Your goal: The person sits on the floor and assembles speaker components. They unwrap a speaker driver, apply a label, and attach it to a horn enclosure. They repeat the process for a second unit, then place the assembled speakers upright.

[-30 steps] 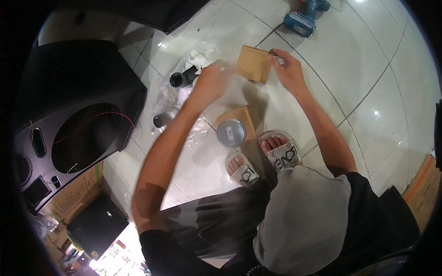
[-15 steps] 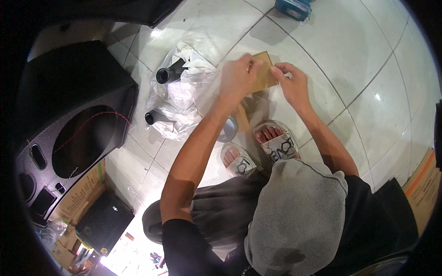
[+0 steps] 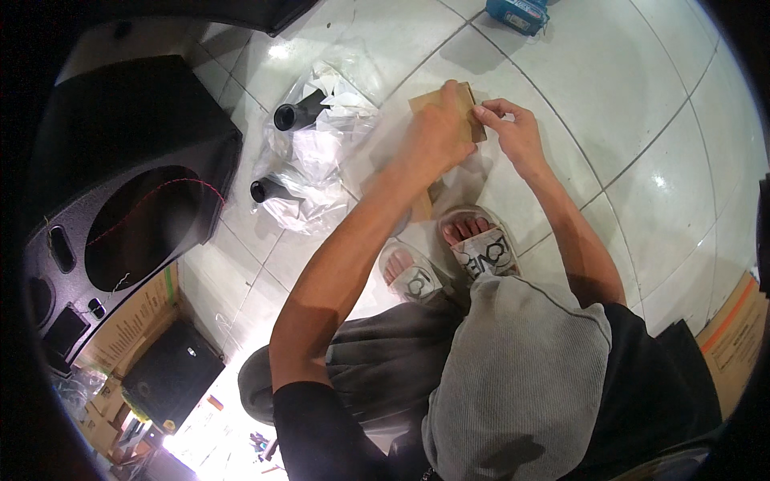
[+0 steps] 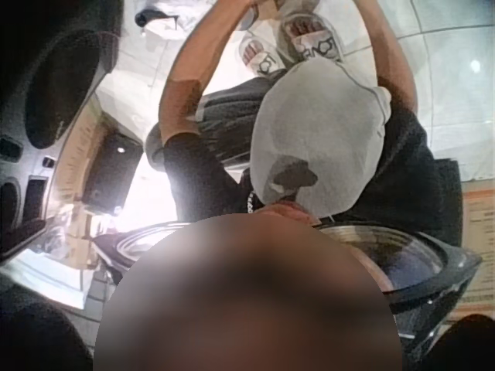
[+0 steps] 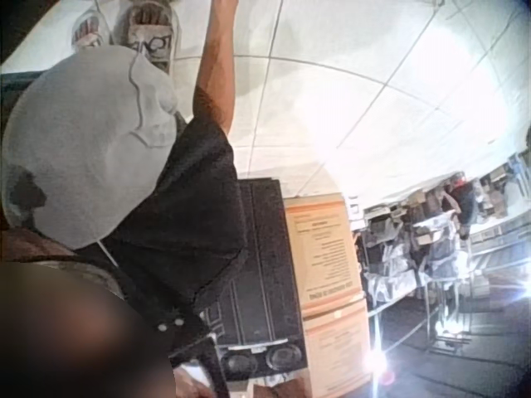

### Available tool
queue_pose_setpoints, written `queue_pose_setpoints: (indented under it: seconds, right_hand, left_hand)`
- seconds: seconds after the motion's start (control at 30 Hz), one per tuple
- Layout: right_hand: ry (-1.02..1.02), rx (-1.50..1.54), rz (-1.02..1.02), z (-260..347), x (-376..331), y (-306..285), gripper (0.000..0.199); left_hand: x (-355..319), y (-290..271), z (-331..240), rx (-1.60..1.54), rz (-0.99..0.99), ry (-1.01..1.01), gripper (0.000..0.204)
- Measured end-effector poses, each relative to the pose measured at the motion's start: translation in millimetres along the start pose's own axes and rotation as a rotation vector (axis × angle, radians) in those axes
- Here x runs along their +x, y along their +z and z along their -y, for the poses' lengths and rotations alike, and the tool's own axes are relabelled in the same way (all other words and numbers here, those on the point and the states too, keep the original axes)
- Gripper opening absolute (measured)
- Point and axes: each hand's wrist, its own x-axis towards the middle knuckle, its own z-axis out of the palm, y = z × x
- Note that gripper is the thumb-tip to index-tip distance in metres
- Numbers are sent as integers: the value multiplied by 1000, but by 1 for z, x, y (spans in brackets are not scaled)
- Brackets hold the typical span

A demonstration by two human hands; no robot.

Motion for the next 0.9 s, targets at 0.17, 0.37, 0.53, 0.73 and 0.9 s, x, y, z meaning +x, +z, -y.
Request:
queue_pose_setpoints:
  seconds: [0.17,0.37,0.53,0.73,0.9]
  right_hand:
    - [18,9,28,-1,0,-2,33]
    - [-73,-44,12,-3,-3,-4,33]
    - [-192,-158,-32,-1,-4,-6,32]
    - [-225,-147,-48,7,-2,7,31]
    - [-190,-120,-53,18,-10,19,30]
  left_hand:
    - [6,3,3,12,-74,-71,75]
    - [-1,-5,6,-60,-26,-5,70]
    - [-9,-3,2,-76,-2,28,72]
    - [-15,-20,0,252,-294,366,70]
    - [-34,-65,28,784,-454,461,31]
